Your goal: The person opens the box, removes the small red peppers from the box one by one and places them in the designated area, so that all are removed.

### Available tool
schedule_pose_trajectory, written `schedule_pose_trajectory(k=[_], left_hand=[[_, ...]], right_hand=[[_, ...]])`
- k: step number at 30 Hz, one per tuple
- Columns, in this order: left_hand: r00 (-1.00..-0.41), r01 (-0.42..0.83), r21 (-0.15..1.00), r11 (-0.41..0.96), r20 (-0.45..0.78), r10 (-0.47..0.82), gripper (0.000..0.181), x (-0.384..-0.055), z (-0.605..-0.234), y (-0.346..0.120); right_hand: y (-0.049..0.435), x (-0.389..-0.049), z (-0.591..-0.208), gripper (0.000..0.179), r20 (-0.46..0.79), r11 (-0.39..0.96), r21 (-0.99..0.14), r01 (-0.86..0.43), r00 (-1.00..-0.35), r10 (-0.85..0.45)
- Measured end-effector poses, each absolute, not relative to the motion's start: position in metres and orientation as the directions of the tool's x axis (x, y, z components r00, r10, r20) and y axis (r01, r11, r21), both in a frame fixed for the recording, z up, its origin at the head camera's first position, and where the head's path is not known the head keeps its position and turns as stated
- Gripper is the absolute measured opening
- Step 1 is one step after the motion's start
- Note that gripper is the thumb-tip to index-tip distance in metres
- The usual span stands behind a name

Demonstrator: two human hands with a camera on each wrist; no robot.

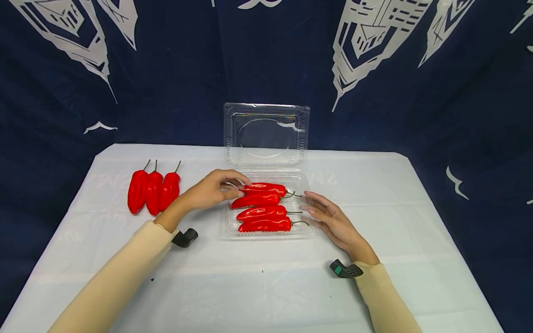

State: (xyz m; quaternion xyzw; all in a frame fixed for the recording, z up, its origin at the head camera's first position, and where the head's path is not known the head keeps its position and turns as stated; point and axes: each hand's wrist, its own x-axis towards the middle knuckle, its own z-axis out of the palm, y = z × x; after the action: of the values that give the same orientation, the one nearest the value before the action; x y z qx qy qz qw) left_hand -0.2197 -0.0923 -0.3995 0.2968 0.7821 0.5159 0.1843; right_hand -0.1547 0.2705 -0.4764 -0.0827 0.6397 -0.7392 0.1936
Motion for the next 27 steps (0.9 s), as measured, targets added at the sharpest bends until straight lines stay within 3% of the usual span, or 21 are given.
schedule_pose_trajectory(k=[16,27], left_hand=[[-0.676,0.237,0.906,0.35,-0.105,0.729,0.029,-0.233,-0.408,-0.05],[-0.664,0.236,0.901,0.365,-0.125,0.737,0.032,-0.236,-0.413,-0.046]], right_hand=[[0.271,-0.155,-0.479,0.061,-0.115,-0.115,-0.978,0.173,-0.913,-0.392],[0.271,-0.155,-0.479,0.06,-0.122,-0.113,-0.977,0.179,-0.914,-0.387]])
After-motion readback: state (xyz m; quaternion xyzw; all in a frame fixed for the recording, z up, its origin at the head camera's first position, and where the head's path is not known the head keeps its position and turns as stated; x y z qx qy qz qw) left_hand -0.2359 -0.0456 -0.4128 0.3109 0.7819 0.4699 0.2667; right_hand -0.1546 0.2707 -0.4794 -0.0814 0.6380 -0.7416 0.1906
